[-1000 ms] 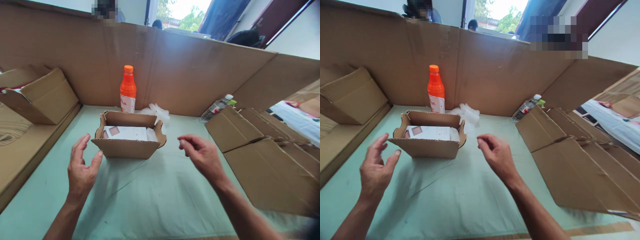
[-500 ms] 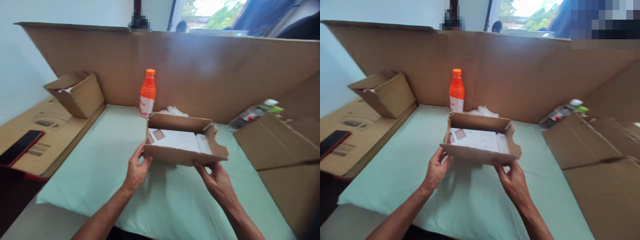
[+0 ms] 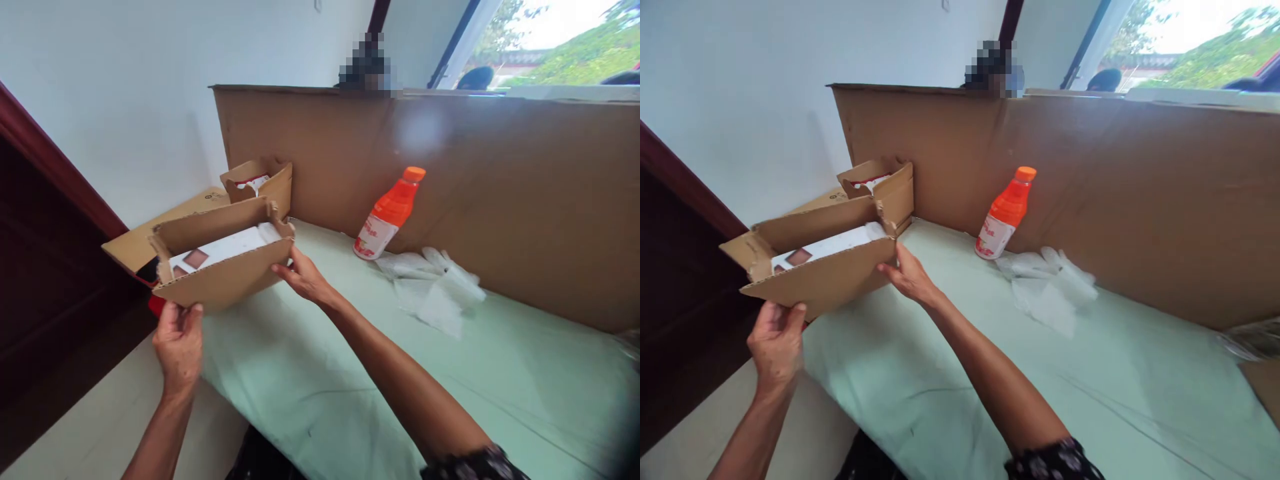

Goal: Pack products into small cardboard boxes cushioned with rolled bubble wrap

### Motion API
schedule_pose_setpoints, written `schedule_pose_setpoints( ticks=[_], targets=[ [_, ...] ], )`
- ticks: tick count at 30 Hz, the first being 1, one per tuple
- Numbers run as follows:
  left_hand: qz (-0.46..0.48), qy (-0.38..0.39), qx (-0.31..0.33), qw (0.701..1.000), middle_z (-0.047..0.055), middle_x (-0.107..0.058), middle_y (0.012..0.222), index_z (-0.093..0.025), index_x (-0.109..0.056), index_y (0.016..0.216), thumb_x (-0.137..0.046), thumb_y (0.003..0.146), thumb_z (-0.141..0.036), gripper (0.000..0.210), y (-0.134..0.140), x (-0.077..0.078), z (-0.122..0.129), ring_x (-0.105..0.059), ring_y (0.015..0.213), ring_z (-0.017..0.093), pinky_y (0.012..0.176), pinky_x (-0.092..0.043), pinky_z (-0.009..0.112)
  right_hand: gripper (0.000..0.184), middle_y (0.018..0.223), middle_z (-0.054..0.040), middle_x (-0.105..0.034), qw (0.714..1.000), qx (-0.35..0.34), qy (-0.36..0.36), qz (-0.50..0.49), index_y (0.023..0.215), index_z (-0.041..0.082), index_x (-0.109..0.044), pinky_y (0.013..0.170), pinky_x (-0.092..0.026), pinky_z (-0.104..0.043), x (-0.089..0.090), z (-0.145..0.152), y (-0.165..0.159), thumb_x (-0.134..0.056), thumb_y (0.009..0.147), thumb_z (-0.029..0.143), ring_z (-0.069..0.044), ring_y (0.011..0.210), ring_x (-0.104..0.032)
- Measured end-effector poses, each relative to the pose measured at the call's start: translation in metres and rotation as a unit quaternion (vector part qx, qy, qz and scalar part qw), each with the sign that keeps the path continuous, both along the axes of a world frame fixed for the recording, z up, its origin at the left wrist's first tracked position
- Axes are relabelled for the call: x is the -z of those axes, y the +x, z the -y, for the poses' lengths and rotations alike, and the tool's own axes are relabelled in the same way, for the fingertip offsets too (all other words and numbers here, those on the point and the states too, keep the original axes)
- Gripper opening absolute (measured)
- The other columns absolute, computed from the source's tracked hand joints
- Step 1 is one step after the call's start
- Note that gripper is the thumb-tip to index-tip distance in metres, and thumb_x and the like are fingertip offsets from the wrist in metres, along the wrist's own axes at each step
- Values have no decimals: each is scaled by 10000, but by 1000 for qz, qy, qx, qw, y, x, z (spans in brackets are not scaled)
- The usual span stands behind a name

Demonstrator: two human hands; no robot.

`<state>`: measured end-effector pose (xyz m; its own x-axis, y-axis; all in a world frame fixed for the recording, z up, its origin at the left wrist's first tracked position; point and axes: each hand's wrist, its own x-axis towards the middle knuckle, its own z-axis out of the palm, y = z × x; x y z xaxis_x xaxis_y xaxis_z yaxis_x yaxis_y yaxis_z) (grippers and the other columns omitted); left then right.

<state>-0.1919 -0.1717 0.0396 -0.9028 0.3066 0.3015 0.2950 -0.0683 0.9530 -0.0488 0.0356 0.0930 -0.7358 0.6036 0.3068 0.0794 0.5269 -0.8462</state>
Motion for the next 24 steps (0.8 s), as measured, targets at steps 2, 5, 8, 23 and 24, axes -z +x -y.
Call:
schedule_pose_setpoints(
  ticks=[2, 5, 8, 23, 24],
  targets=[
    [-7, -12, -50, 999, 91, -724, 1141, -171, -653, 1265, -697, 816, -373, 494, -25, 4, 3, -689, 1056, 235, 1047, -501, 422, 476, 1233, -79, -669, 998, -38, -35, -20, 1279, 182, -559, 932, -515, -392, 8, -11, -53, -625, 823, 304, -261, 1101, -605],
    [-16, -46, -73, 996, 113, -719, 1180, -177, -629, 1328, -682, 817, -367, 548, -46, 9, 3, -691, 1070, 254, 1072, -484, 468, 478, 1242, -60, -676, 996, -23, -75, -34, 1295, 180, -544, 977, -503, -358, 20, -22, -111, -592, 823, 241, -224, 1132, -611],
    [-37, -69, -50, 996, 111, -686, 1281, -219, -591, 1382, -655, 840, -355, 563, -53, 14, -5, -665, 1159, 261, 1085, -484, 460, 524, 1319, -95, -642, 997, 16, -73, -34, 1356, 162, -487, 1042, -464, -350, 27, -32, -140, -553, 840, 220, -207, 1196, -594],
    [-64, -61, 16, 996, 165, -592, 1429, -160, -574, 1387, -631, 830, -323, 583, -73, 24, -50, -547, 1340, 298, 1143, -425, 475, 586, 1361, -214, -564, 991, 113, -5, 68, 1361, 64, -463, 1091, -425, -484, 44, -59, -154, -552, 819, 267, -319, 1235, -534],
    [-68, -59, 19, 996, 168, -583, 1439, -156, -562, 1398, -634, 829, -325, 598, -73, 27, -50, -542, 1345, 298, 1148, -416, 478, 636, 1389, -232, -539, 992, 106, 0, 72, 1383, 42, -441, 1102, -418, -485, 44, -61, -153, -573, 797, 252, -329, 1261, -520]
  ],
)
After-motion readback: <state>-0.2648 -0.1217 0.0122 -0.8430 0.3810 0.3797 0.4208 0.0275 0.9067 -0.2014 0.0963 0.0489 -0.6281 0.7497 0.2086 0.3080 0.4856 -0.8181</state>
